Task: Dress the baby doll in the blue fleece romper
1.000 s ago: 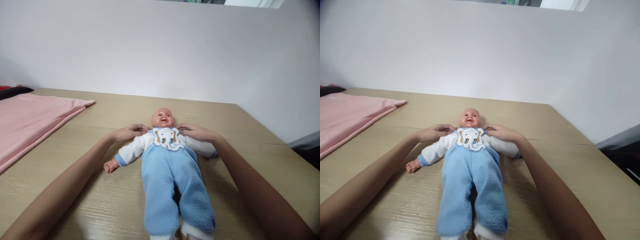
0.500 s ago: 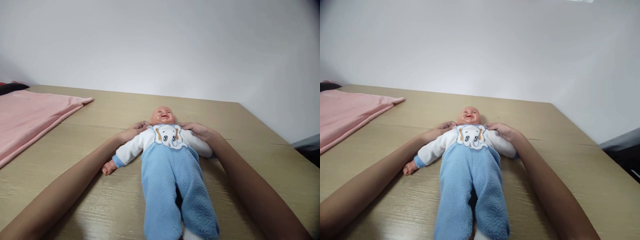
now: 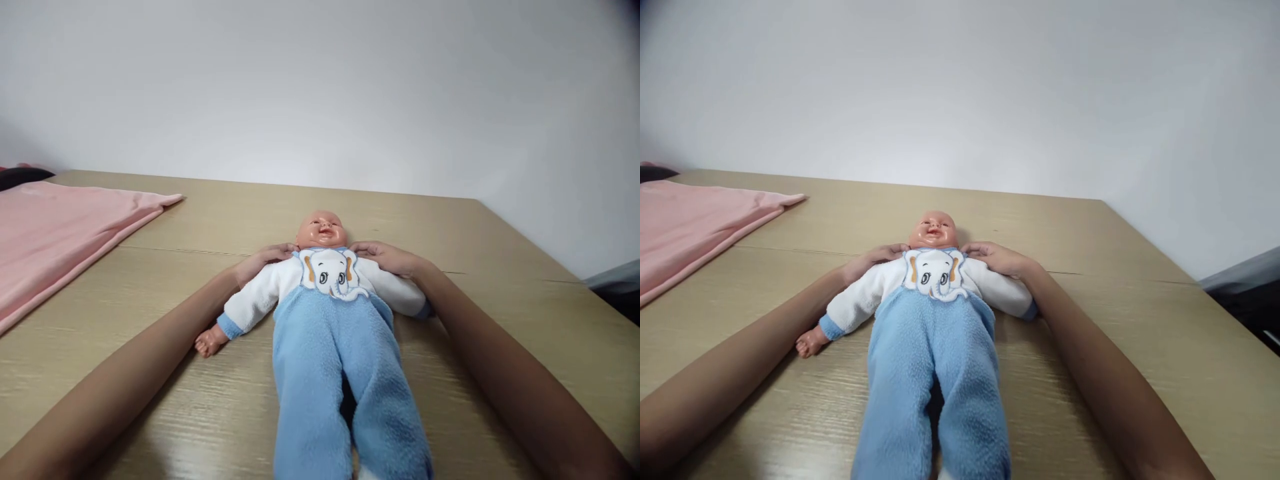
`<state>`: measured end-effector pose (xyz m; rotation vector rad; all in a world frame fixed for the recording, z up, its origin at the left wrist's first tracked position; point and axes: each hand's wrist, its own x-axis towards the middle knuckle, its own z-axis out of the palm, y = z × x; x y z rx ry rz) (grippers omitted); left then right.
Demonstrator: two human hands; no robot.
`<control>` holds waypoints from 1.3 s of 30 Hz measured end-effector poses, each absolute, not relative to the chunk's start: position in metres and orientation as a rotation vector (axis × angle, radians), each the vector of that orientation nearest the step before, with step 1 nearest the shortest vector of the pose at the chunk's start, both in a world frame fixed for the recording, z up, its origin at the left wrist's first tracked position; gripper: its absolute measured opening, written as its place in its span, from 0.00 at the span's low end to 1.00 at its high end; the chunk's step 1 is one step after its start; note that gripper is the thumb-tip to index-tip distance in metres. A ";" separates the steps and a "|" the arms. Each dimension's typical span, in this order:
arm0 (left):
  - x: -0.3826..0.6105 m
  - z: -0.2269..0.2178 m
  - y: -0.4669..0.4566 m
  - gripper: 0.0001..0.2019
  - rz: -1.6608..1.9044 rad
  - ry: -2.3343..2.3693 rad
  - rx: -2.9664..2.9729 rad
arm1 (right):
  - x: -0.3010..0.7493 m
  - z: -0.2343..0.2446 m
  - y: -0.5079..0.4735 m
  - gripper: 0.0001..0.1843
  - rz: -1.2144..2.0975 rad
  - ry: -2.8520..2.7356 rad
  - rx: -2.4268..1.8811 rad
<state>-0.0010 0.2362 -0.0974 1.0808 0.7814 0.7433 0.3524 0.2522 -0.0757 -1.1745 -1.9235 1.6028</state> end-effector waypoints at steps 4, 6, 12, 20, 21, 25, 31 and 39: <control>-0.002 -0.100 0.242 0.24 0.823 0.811 1.102 | 0.360 -0.081 0.257 0.19 1.515 -1.910 -1.262; -0.004 -0.099 0.242 0.24 0.841 0.832 1.154 | 0.371 -0.082 0.260 0.19 1.512 -1.944 -1.303; -0.016 -0.089 0.241 0.23 0.670 0.918 1.401 | 0.396 -0.082 0.266 0.32 1.633 -2.069 -1.167; -0.017 -0.080 0.241 0.25 0.567 0.900 1.549 | 0.381 -0.090 0.261 0.24 1.579 -2.050 -1.161; -0.017 -0.081 0.241 0.25 0.578 0.895 1.528 | 0.379 -0.090 0.259 0.24 1.572 -2.051 -1.155; -0.014 -0.087 0.238 0.26 0.635 0.897 1.377 | 0.371 -0.089 0.255 0.23 1.543 -2.049 -1.136; -0.007 -0.092 0.239 0.27 0.678 0.902 1.367 | 0.362 -0.080 0.247 0.22 1.386 -2.098 -1.200; -0.009 -0.079 0.238 0.07 0.631 1.314 2.052 | 0.409 -0.053 0.172 0.27 0.753 -2.272 -1.534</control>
